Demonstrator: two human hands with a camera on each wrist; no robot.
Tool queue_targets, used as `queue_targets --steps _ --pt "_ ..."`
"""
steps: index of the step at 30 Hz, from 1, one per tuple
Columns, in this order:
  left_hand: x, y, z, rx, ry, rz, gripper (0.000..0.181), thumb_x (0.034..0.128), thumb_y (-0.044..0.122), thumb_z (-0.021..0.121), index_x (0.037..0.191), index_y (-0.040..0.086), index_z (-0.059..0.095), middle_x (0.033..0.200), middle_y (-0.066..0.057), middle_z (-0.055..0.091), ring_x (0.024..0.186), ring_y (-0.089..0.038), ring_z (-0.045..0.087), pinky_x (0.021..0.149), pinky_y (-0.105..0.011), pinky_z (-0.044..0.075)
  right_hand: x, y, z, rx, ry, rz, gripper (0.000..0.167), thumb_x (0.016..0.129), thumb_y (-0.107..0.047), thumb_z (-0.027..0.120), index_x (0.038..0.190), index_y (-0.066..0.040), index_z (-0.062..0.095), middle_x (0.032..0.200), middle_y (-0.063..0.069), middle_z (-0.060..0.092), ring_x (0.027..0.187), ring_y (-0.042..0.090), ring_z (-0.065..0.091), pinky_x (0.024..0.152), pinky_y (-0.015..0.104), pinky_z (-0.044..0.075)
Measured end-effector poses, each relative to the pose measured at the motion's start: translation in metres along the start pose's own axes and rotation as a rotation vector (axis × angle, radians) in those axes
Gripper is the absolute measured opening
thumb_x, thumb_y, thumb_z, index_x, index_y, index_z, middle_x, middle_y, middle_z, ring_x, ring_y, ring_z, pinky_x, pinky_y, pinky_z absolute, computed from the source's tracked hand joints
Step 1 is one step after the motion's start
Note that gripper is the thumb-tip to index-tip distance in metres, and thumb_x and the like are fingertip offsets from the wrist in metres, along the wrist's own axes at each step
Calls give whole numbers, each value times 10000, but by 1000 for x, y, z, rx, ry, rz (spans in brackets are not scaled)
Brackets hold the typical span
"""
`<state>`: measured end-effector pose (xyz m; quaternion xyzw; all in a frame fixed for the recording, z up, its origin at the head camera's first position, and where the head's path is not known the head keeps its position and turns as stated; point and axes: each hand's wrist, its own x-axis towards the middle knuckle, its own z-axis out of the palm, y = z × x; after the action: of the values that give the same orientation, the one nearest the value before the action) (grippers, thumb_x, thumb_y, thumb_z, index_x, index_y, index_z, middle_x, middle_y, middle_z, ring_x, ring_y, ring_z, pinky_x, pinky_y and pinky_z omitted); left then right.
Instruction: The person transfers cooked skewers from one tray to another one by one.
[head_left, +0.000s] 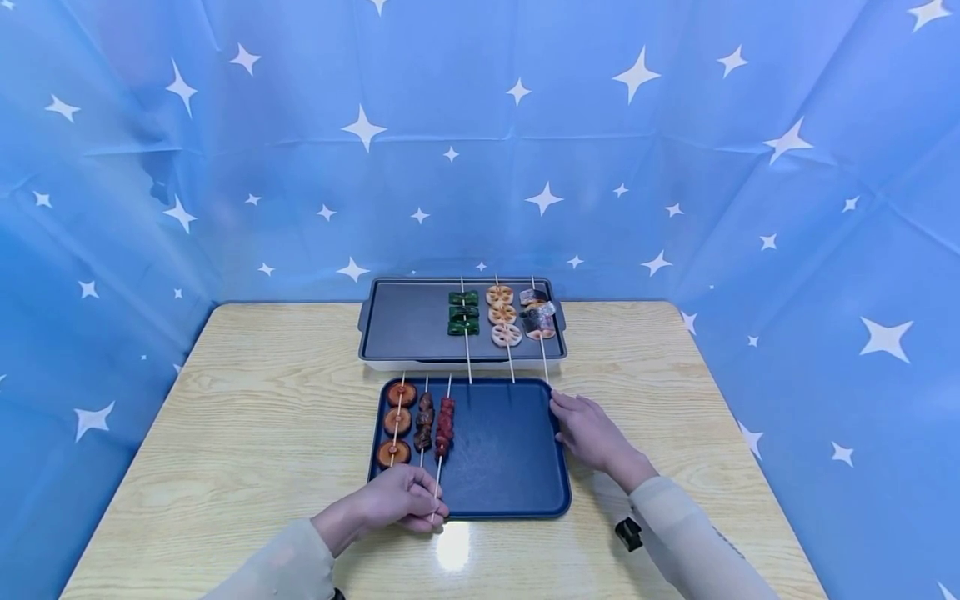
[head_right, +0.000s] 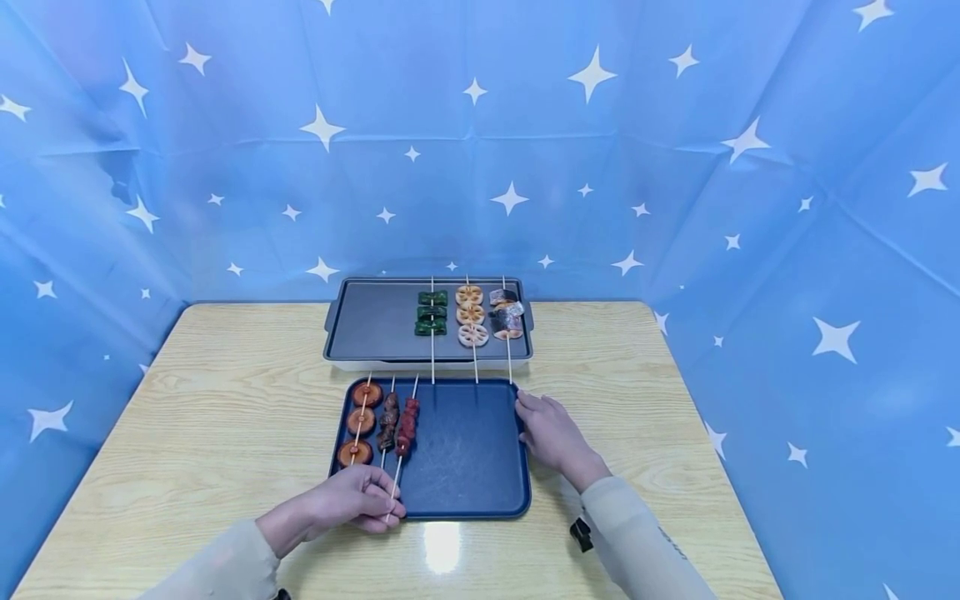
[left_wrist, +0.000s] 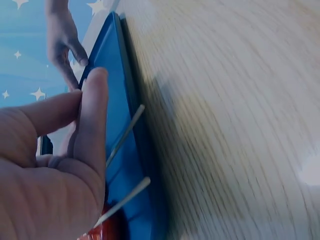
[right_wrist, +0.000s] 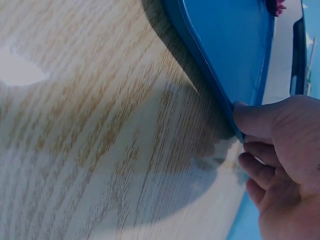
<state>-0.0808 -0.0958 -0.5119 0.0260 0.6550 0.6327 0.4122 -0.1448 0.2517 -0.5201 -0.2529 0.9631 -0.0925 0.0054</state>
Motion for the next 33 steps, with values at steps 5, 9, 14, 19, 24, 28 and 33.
queue_targets --steps 5,9,14,19,24,28,33 --pt "3 1 7 0 43 -23 142 918 -25 578 1038 -95 548 987 -218 726 802 -176 720 714 -280 622 0 1 1 3 -3 3 513 840 -93 739 1281 107 569 1409 251 518 1292 371 522 1109 548 395" --pt "5 0 12 14 63 -25 126 914 -29 578 1021 -89 553 976 -219 728 794 -177 722 701 -284 623 0 1 1 1 -4 0 515 843 -95 738 1284 107 566 1411 252 514 1295 373 519 1107 551 395" --pt "8 0 18 8 84 -42 103 916 -8 572 998 -72 570 919 -169 734 746 -147 714 676 -296 624 0 0 0 8 -2 3 513 845 -92 736 1283 110 564 1412 255 512 1295 376 517 1107 555 394" --pt "13 -3 20 27 100 -47 96 941 9 545 964 -65 603 865 -132 739 691 -111 700 651 -278 621 0 0 0 5 0 -1 510 842 -90 737 1279 112 567 1406 258 517 1289 378 523 1102 556 399" --pt "15 -2 21 99 149 -30 135 947 49 569 929 -63 641 804 -95 737 605 -77 665 582 -241 604 0 0 1 10 3 -3 510 838 -85 740 1275 114 570 1402 261 520 1287 380 525 1102 556 399" --pt "13 1 21 179 181 -5 159 932 61 595 895 -75 668 746 -90 723 569 -73 651 552 -246 599 0 0 0 15 3 0 511 837 -81 739 1276 116 568 1403 263 517 1288 383 522 1103 557 397" --pt "12 3 21 243 196 4 162 917 57 620 871 -78 697 698 -97 712 543 -69 639 542 -257 599 0 0 0 10 -1 2 511 838 -84 740 1278 113 568 1406 258 517 1289 378 522 1103 554 398"
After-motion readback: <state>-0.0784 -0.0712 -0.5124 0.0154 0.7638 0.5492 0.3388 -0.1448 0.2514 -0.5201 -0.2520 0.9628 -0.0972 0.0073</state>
